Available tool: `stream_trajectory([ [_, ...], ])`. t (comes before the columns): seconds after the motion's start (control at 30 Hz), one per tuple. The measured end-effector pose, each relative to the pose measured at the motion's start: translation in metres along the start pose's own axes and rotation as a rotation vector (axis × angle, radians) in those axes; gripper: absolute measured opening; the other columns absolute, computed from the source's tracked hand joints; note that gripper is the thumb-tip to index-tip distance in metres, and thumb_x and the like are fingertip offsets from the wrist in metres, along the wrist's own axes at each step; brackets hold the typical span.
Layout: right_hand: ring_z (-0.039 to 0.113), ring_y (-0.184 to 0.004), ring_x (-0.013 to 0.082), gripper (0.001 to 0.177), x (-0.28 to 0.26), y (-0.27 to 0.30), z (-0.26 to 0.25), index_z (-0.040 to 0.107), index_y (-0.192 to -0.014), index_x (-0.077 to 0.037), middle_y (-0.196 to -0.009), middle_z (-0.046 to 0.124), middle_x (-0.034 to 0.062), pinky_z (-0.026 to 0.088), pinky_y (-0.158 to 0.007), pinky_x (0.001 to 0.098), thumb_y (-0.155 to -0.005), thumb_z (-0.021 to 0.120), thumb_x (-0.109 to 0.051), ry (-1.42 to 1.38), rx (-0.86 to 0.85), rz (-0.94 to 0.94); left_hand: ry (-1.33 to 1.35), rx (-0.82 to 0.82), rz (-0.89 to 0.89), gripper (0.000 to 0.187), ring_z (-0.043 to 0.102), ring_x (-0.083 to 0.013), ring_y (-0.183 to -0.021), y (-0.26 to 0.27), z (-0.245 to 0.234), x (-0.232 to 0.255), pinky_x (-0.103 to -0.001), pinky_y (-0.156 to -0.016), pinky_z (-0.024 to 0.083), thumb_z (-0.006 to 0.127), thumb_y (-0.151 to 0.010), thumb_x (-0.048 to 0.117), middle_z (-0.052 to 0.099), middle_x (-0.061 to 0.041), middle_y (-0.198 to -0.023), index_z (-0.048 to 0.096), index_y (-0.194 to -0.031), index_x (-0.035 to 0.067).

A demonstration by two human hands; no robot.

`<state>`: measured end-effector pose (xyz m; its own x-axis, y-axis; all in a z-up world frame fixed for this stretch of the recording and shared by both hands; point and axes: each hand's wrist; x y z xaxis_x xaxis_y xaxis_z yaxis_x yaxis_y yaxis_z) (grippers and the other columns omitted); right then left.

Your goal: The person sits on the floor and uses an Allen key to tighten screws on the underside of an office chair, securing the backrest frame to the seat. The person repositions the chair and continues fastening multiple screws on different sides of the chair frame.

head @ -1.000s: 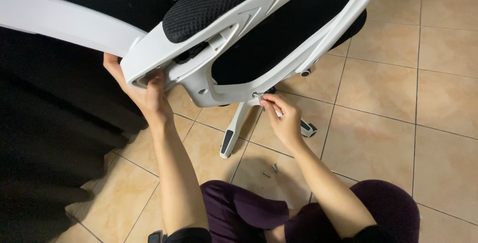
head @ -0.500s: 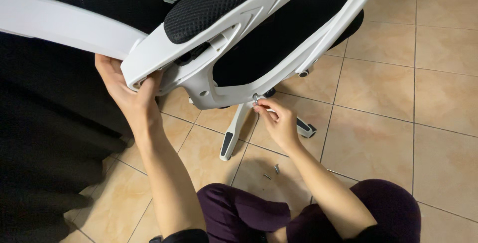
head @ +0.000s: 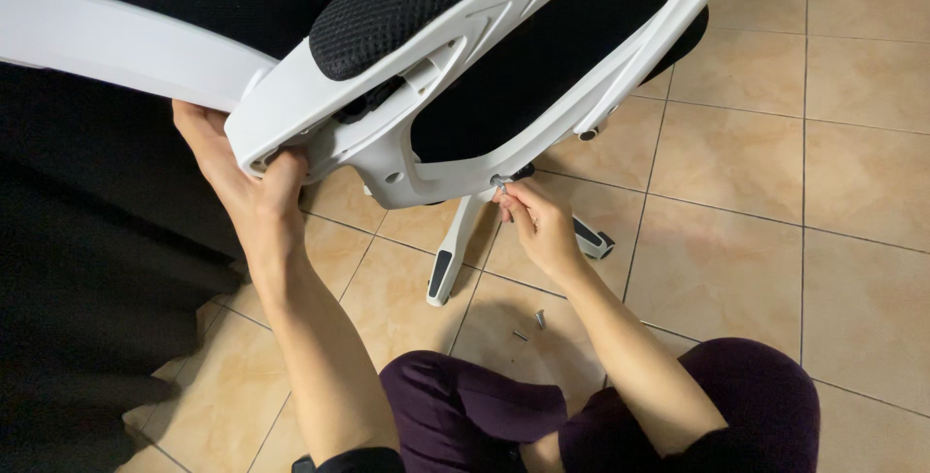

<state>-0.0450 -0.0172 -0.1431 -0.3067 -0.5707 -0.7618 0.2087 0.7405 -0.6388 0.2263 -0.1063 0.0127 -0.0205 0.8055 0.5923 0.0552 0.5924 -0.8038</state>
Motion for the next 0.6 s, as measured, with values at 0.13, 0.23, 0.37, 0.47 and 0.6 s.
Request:
stream_trajectory([
  [0.13,0.071,-0.094,0.0249,0.024,-0.018,-0.02,-0.03,0.068,-0.113,0.0,-0.106,0.07,0.0113,0.057,-0.081,0.0325,-0.089,0.068,0.004,0.541,-0.097,-0.422,0.013,-0.011,-0.001,0.097,0.047,-0.031,-0.138,0.0,-0.001,0.001,-0.04,-0.126,0.034,0.061,-0.074,0.007,0.044,-0.024,-0.148,0.019,-0.161,-0.003],
  [0.23,0.071,-0.093,0.0228,0.022,-0.017,-0.034,-0.049,0.072,-0.106,-0.002,-0.105,0.073,0.0122,0.058,-0.079,0.0307,-0.084,0.077,0.001,0.537,-0.204,-0.384,0.017,0.0,-0.005,0.097,0.047,-0.031,-0.138,0.001,0.002,0.002,-0.041,-0.127,0.033,0.061,-0.074,0.006,0.044,-0.024,-0.149,0.02,-0.161,-0.003],
  [0.37,0.079,-0.091,0.0177,0.016,0.006,-0.032,-0.044,0.068,-0.097,0.001,-0.095,0.076,0.011,0.062,-0.081,0.0292,-0.086,0.079,0.005,-0.112,-0.074,0.344,0.029,0.007,0.009,0.098,0.047,-0.0307,-0.14,0.002,0.005,0.003,-0.04,-0.128,0.032,0.06,-0.072,0.004,0.044,-0.023,-0.149,0.019,-0.161,-0.002],
  [0.47,0.069,-0.095,0.017,0.033,0.024,-0.012,-0.012,0.058,-0.111,-0.002,-0.101,0.07,0.01,0.057,-0.084,0.0295,-0.086,0.076,0.011,-0.772,0.28,0.566,0.076,0.014,0.019,0.097,0.046,-0.0306,-0.14,0.001,0.009,0.004,-0.038,-0.127,0.029,0.06,-0.073,0.001,0.044,-0.022,-0.149,0.019,-0.161,-0.002],
  [0.6,0.071,-0.101,0.0171,0.038,0.026,0.003,0.016,0.057,-0.116,0.002,-0.108,0.069,0.0106,0.061,-0.094,0.0292,-0.084,0.074,0.013,-0.927,0.545,0.462,0.062,0.022,0.006,0.096,0.046,-0.0304,-0.139,0.0,0.009,0.005,-0.039,-0.126,0.03,0.061,-0.073,0.002,0.044,-0.021,-0.147,0.02,-0.16,-0.002],
])
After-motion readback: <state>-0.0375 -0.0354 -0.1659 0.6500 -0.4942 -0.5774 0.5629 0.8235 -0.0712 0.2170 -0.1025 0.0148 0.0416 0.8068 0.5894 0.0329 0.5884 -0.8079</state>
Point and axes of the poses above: each hand's wrist, its own y-axis away from the middle knuckle, its own z-axis out of the palm, x = y × z
